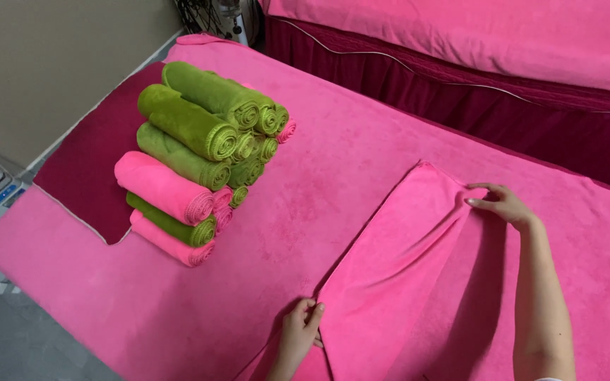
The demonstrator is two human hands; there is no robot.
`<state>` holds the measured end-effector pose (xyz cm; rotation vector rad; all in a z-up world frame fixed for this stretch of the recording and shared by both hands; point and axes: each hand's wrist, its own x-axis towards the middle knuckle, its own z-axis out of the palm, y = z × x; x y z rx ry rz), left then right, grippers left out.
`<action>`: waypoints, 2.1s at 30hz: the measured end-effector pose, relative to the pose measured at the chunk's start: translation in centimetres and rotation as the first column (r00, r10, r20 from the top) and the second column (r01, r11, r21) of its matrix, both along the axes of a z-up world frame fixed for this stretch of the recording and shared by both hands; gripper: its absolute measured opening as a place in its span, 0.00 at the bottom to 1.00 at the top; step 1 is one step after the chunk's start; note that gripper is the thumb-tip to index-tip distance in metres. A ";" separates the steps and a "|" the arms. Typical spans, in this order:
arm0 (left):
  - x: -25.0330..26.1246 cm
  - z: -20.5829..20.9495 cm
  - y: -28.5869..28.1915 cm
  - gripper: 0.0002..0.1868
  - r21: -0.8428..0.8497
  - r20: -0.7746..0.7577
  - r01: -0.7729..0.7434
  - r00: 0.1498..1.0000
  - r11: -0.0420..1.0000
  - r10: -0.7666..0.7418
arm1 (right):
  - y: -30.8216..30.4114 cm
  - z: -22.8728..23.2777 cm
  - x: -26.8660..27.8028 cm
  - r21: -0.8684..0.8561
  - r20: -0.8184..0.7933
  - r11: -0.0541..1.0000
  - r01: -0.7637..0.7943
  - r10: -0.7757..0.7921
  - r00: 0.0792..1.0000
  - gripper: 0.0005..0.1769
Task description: Folding and rolling a pink towel into a decorative cylinder on a massage table.
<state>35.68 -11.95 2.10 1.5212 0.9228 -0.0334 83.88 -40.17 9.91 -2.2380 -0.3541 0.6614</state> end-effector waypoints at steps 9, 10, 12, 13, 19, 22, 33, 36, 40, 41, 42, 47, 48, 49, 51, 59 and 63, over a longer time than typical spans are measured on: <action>0.1 0.6 0.0 0.13 0.003 -0.017 -0.017 1.000 1.000 0.017 | -2.8 -2.6 2.1 0.050 -0.051 0.998 0.036 -0.034 0.998 0.19; 0.1 0.8 -0.1 0.13 0.003 -0.017 -0.003 1.000 1.000 0.003 | -3.0 -3.4 2.6 0.047 0.021 0.998 0.051 -0.052 0.998 0.13; 0.1 0.7 0.0 0.14 0.008 -0.018 0.009 1.000 1.000 -0.009 | -2.8 -4.4 3.2 0.049 0.092 0.997 0.064 -0.069 0.993 0.12; 0.1 0.4 0.0 0.14 0.008 -0.027 0.000 1.000 1.000 0.000 | -2.4 -4.6 3.3 0.172 0.069 0.982 0.083 -0.096 0.993 0.09; 0.1 0.1 0.0 0.14 0.013 -0.032 -0.003 0.999 1.000 0.003 | -2.8 -8.0 6.8 0.282 0.108 0.959 0.026 -0.059 0.992 0.10; 0.2 0.4 0.1 0.15 0.014 -0.057 0.009 0.998 1.000 -0.009 | -1.5 -5.4 6.2 -0.221 0.254 0.975 -0.006 0.063 0.965 0.21; 0.3 0.5 -0.1 0.15 0.019 -0.045 -0.012 0.999 1.000 0.013 | 8.9 -3.4 1.4 -0.227 0.538 0.973 0.049 0.083 0.839 0.29; 0.3 0.6 -0.1 0.16 0.031 -0.049 -0.009 0.999 0.999 0.010 | 11.4 -7.3 2.3 -0.327 0.584 0.941 0.081 0.134 0.800 0.28; 0.3 0.8 0.0 0.18 0.033 -0.075 -0.006 0.997 0.999 0.008 | 12.9 -11.0 4.1 -0.225 0.848 0.935 0.273 0.050 0.528 0.12; 0.3 0.8 -0.1 0.18 0.044 -0.076 -0.013 0.997 0.999 0.016 | 12.8 -11.6 4.4 -0.162 0.928 0.940 0.302 0.041 0.370 0.10; 0.1 0.9 -0.3 0.18 0.041 -0.079 -0.009 0.997 0.999 0.012 | 12.6 -11.5 4.1 -0.165 0.927 0.938 0.305 0.042 0.373 0.10; -0.8 0.6 -2.5 0.20 0.543 -0.084 0.002 0.995 0.840 0.052 | 10.3 -8.5 4.0 -0.100 0.869 0.961 0.256 -0.041 0.492 0.08; -1.3 -0.9 -3.9 0.20 0.542 -0.087 0.009 0.995 0.840 0.046 | 9.0 -7.5 3.7 -0.101 0.868 0.960 0.262 -0.044 0.494 0.08; -1.6 -2.5 -5.2 0.14 0.809 0.156 -0.097 0.986 0.580 -0.052 | 7.7 -6.4 3.5 -0.088 0.809 0.964 0.251 -0.078 0.583 0.11; -1.5 -4.0 -8.0 0.09 0.927 0.334 -0.273 0.914 0.258 -0.231 | 4.4 -5.5 3.4 -0.075 0.738 0.967 0.243 -0.110 0.665 0.15; 4.1 -3.3 -14.3 0.19 0.922 0.019 0.227 0.783 0.314 -0.622 | -4.1 -6.2 -0.9 -0.068 0.254 0.972 0.227 -0.203 0.946 0.14; 5.5 -5.7 -14.8 0.17 0.919 -0.020 0.242 0.816 0.311 -0.577 | -1.9 -7.4 -1.3 -0.066 0.398 0.976 0.210 -0.167 0.902 0.14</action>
